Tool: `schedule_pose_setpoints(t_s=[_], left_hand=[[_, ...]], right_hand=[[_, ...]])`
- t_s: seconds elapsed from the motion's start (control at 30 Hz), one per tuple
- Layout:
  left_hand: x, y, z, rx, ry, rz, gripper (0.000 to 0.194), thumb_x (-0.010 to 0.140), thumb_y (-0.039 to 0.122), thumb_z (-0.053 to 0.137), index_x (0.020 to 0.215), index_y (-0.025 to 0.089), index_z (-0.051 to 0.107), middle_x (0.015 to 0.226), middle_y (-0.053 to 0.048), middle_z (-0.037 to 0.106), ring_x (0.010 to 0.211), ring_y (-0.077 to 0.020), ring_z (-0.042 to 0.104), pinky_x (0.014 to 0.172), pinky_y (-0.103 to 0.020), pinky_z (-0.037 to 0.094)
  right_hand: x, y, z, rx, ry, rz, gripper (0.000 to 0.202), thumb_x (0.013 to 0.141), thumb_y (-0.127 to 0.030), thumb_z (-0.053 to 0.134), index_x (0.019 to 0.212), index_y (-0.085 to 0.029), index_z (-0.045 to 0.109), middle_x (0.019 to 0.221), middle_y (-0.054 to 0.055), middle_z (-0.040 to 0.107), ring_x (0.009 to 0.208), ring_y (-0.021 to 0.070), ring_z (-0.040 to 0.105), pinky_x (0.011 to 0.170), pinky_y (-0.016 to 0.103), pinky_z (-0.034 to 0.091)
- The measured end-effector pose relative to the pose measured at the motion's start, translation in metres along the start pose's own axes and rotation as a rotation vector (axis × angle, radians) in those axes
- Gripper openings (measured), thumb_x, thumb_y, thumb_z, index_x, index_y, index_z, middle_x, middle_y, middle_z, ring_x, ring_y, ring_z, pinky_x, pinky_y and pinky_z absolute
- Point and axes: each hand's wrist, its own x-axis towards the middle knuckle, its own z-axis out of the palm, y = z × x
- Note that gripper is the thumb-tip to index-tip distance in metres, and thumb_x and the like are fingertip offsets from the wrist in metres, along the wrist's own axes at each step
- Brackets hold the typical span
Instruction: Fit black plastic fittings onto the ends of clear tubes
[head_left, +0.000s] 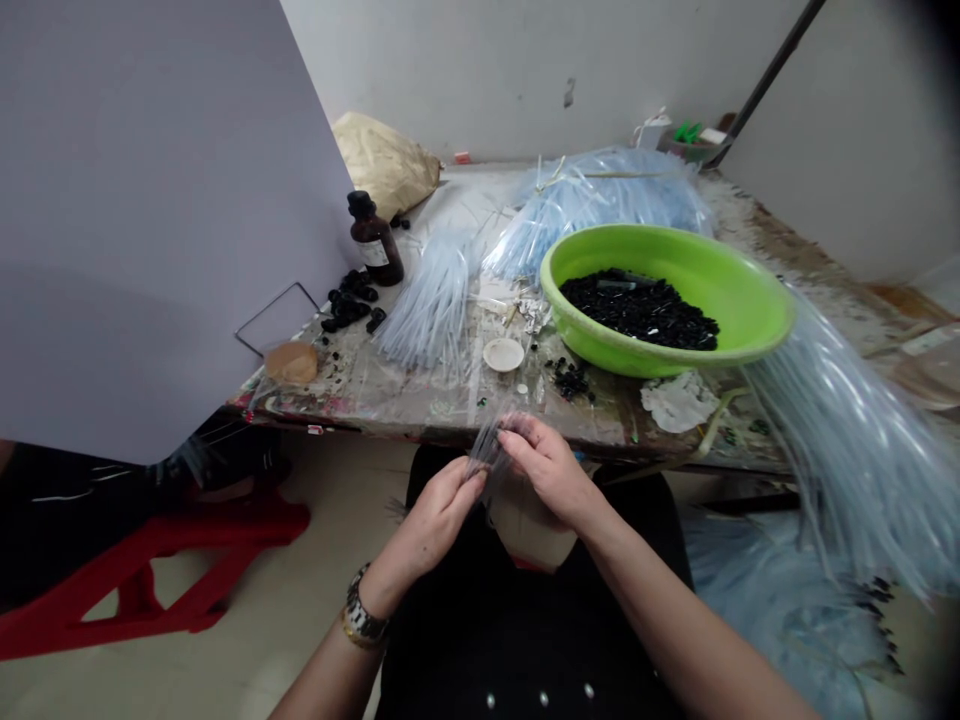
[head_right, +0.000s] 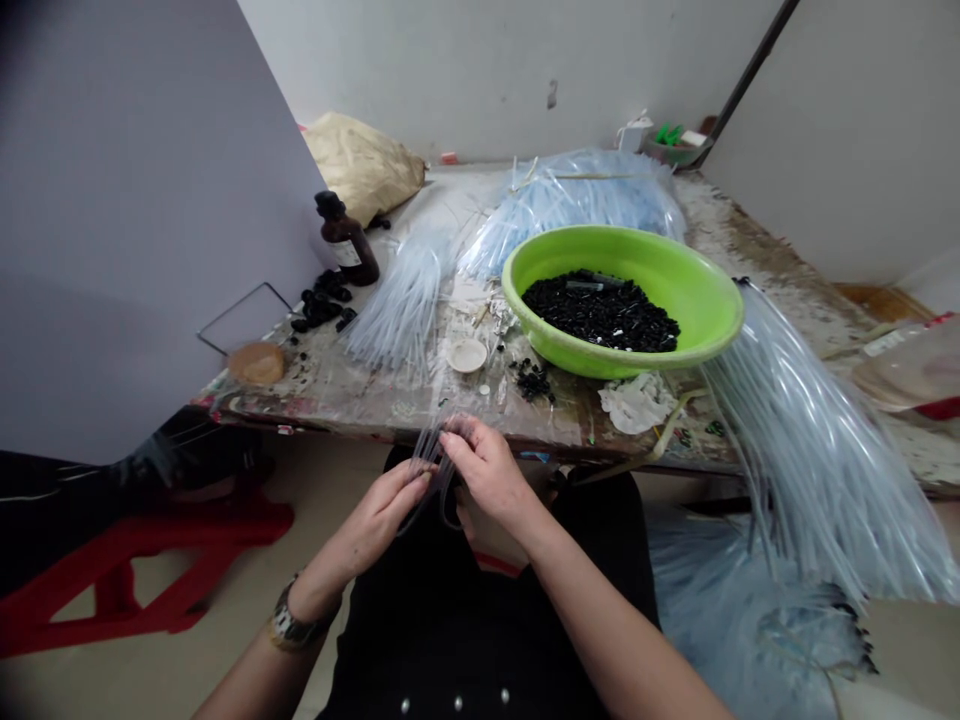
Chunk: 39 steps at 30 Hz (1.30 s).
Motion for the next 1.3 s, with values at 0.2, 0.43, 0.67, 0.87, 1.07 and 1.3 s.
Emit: schedule_pose_setpoints(t_s=[0.2,0.43,0.67,0.87,1.07,1.3], left_hand=[[0.0,-0.01,0.005,-0.087,0.013,-0.04,0.023,0.09,0.033,0.053,0.09,0.02,0.072,0.085,-0.005,0.068,0.081,-0.0215,0.057,0.073,-0.029,0.045],[0.0,-0.006,0.001,-0.05,-0.005,-0.036,0.026,0.092,0.033,0.052,0.105,0.022,0.071,0.102,-0.006,0.07,0.101,-0.0239,0.059,0.09,-0.031,0.044],[-0.004,-0.001,-0.001,-0.123,-0.013,-0.059,0.031,0.092,0.031,0.054,0.121,0.028,0.066,0.129,-0.002,0.063,0.123,-0.0216,0.052,0.109,-0.033,0.033],[-0.003,0.003,0.0,-0.164,-0.04,-0.125,0.028,0.091,0.034,0.056,0.115,0.027,0.07,0.121,-0.002,0.068,0.118,-0.0225,0.056,0.106,-0.034,0.038],[0.008,-0.003,-0.002,-0.062,-0.18,-0.15,0.034,0.092,0.039,0.053,0.118,0.023,0.068,0.12,-0.004,0.068,0.115,-0.0236,0.056,0.105,-0.036,0.037],[0.006,-0.009,0.003,-0.151,-0.219,-0.273,0.034,0.089,0.044,0.056,0.102,0.016,0.07,0.099,-0.007,0.071,0.099,-0.0231,0.06,0.095,-0.034,0.042]], right_hand=[[-0.006,0.0,-0.001,-0.075,-0.043,-0.018,0.017,0.087,-0.036,0.057,0.09,-0.02,0.063,0.084,0.001,0.063,0.076,0.0145,0.056,0.067,0.025,0.044],[-0.008,0.002,0.002,-0.1,0.003,-0.042,0.02,0.087,-0.039,0.057,0.086,-0.02,0.062,0.081,0.002,0.061,0.073,0.0149,0.054,0.064,0.025,0.043],[-0.005,0.004,-0.005,-0.118,-0.037,-0.027,0.02,0.089,-0.038,0.054,0.085,-0.02,0.062,0.078,0.001,0.06,0.069,0.0132,0.052,0.061,0.024,0.041],[-0.006,-0.003,-0.008,-0.248,-0.126,-0.093,0.02,0.091,-0.034,0.051,0.079,-0.019,0.058,0.075,0.0,0.057,0.07,0.0134,0.051,0.068,0.026,0.042],[-0.009,-0.007,-0.006,-0.348,-0.189,-0.118,0.016,0.091,-0.029,0.048,0.082,-0.019,0.056,0.075,0.0,0.056,0.069,0.0132,0.053,0.066,0.026,0.043],[-0.011,-0.003,-0.009,-0.227,-0.267,0.038,0.014,0.09,-0.032,0.051,0.095,-0.02,0.057,0.077,0.0,0.062,0.059,0.0126,0.059,0.058,0.025,0.047]])
